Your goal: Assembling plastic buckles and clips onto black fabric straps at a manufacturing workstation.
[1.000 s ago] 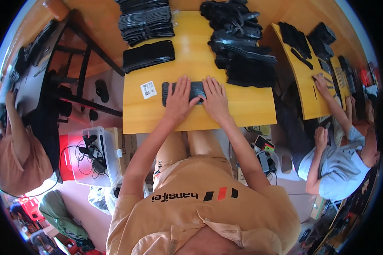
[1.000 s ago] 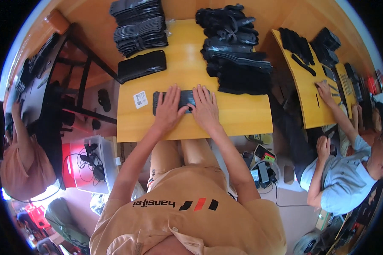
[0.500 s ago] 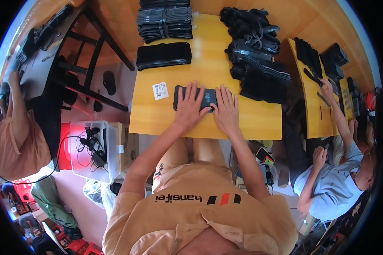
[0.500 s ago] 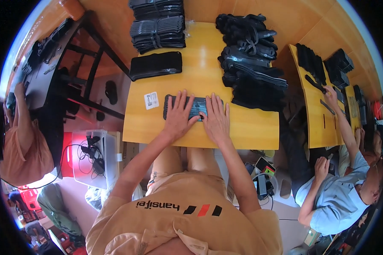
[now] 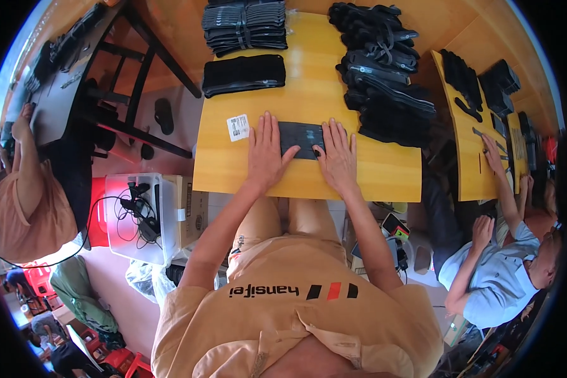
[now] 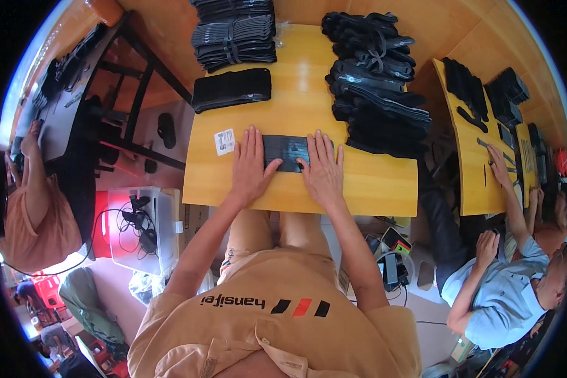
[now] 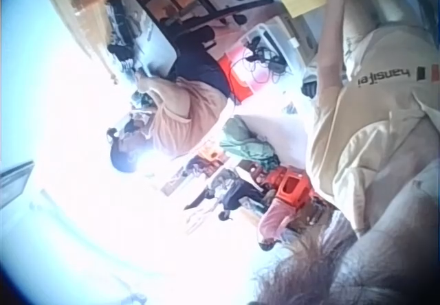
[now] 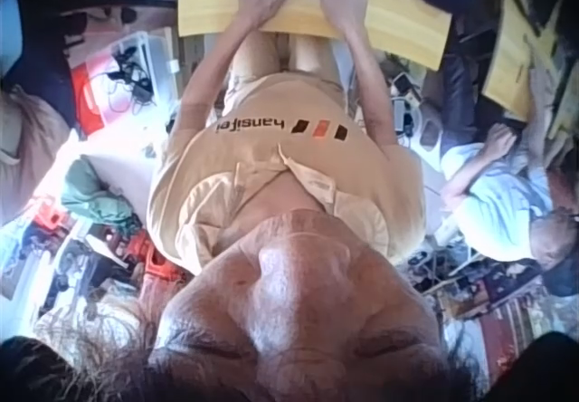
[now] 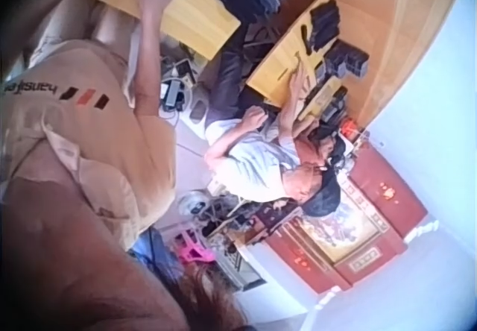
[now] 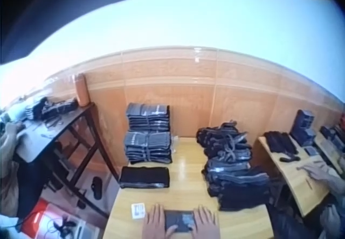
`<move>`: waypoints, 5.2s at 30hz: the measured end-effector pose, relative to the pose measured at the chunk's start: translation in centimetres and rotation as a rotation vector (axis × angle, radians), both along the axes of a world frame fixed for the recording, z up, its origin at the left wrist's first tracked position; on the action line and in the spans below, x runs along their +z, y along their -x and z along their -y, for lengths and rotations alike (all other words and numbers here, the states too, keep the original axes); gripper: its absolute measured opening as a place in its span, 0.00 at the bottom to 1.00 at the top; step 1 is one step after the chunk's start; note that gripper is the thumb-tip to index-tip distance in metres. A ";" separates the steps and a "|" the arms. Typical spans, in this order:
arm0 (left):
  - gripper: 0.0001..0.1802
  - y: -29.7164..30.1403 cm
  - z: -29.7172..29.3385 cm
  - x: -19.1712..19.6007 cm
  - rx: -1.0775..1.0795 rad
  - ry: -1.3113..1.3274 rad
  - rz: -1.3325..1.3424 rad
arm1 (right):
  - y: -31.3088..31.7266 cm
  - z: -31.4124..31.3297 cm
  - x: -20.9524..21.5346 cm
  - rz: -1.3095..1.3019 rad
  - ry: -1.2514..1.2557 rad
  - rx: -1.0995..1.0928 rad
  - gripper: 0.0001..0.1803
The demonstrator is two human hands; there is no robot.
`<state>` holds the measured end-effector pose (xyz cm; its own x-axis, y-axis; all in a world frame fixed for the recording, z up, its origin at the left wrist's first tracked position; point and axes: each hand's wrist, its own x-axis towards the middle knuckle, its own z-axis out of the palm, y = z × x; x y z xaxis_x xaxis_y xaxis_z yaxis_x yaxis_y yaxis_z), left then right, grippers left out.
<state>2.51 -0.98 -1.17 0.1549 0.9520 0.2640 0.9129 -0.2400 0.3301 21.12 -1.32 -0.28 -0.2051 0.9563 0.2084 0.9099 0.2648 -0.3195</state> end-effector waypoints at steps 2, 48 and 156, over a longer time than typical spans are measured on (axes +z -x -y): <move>0.38 0.5 -0.2 -0.4 0.034 -0.051 0.154 | -0.1 -0.1 0.0 -0.101 -0.063 -0.040 0.28; 0.13 -4.2 1.3 10.2 -0.067 -0.292 0.270 | -3.2 0.2 -1.2 -1.129 -0.250 -0.448 0.13; 0.10 8.9 5.9 5.7 0.230 0.376 1.661 | 4.0 -0.9 5.4 -1.265 0.259 -0.076 0.16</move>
